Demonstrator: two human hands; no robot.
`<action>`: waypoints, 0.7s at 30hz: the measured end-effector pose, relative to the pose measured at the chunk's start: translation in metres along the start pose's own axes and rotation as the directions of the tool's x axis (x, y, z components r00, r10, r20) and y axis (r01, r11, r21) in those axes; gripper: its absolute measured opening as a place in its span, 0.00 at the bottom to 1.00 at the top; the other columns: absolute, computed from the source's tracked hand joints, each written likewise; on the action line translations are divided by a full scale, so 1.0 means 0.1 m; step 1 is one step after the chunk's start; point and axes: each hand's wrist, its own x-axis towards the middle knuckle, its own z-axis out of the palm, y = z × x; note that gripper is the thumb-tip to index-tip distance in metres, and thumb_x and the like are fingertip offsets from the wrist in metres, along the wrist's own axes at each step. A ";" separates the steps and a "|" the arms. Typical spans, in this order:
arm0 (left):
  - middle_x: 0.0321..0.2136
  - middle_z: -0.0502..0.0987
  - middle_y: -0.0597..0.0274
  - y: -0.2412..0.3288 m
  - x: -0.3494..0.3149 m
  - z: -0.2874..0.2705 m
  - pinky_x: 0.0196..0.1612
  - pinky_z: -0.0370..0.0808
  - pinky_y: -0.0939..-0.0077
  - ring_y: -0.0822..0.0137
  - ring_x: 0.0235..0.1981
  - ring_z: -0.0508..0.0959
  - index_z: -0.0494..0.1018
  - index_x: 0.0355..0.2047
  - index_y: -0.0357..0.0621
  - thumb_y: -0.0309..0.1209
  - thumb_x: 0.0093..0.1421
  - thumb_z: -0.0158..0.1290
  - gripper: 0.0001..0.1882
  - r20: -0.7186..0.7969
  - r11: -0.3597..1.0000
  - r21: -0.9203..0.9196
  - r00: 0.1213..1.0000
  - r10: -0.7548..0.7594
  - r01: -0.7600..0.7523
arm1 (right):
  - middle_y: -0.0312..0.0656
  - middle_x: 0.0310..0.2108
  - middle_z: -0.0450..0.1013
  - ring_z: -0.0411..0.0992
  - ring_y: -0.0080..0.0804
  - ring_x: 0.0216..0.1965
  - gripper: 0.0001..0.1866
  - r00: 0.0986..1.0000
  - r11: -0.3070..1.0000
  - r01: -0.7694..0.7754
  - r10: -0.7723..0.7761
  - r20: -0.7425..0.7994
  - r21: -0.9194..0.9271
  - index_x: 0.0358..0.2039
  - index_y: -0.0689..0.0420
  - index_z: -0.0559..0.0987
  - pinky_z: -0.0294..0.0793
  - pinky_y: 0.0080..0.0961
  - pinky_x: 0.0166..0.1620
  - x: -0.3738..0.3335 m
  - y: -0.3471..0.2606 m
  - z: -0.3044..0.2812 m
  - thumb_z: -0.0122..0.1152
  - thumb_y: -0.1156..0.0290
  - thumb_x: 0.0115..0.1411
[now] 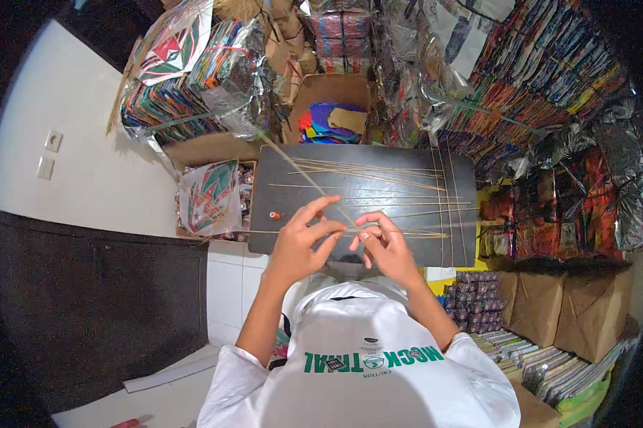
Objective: The person is assembling thin wooden sticks on a dark table. They pick up sticks, align them, and use a small red object to secure them together. The person handles the sticks one by one, creating a bundle or structure.
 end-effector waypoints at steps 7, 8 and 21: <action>0.48 0.77 0.54 0.08 0.03 0.01 0.46 0.77 0.64 0.55 0.41 0.80 0.80 0.37 0.42 0.23 0.54 0.58 0.09 0.163 0.995 -0.076 0.986 -0.046 0.059 | 0.38 0.32 0.79 0.69 0.16 0.21 0.12 0.995 0.999 -0.034 0.034 0.095 -0.004 0.52 0.57 0.70 0.69 0.16 0.25 -0.10 -0.08 -0.14 0.53 0.72 0.69; 0.46 0.77 0.54 0.09 0.04 0.01 0.46 0.77 0.64 0.54 0.40 0.80 0.80 0.37 0.42 0.22 0.54 0.58 0.09 0.173 0.996 -0.073 0.984 -0.043 0.057 | 0.38 0.33 0.79 0.70 0.16 0.23 0.13 0.994 0.999 -0.026 0.030 0.102 -0.041 0.52 0.57 0.70 0.70 0.15 0.28 -0.12 -0.09 -0.17 0.53 0.72 0.69; 0.39 0.78 0.56 -0.03 -0.16 0.03 0.44 0.77 0.67 0.57 0.40 0.80 0.80 0.37 0.39 0.17 0.52 0.60 0.11 -0.111 0.996 0.071 0.993 -0.045 0.053 | 0.45 0.47 0.76 0.74 0.38 0.48 0.15 0.996 0.705 -0.015 0.071 0.050 -0.709 0.47 0.58 0.80 0.74 0.33 0.48 -0.52 -0.54 -0.38 0.64 0.69 0.60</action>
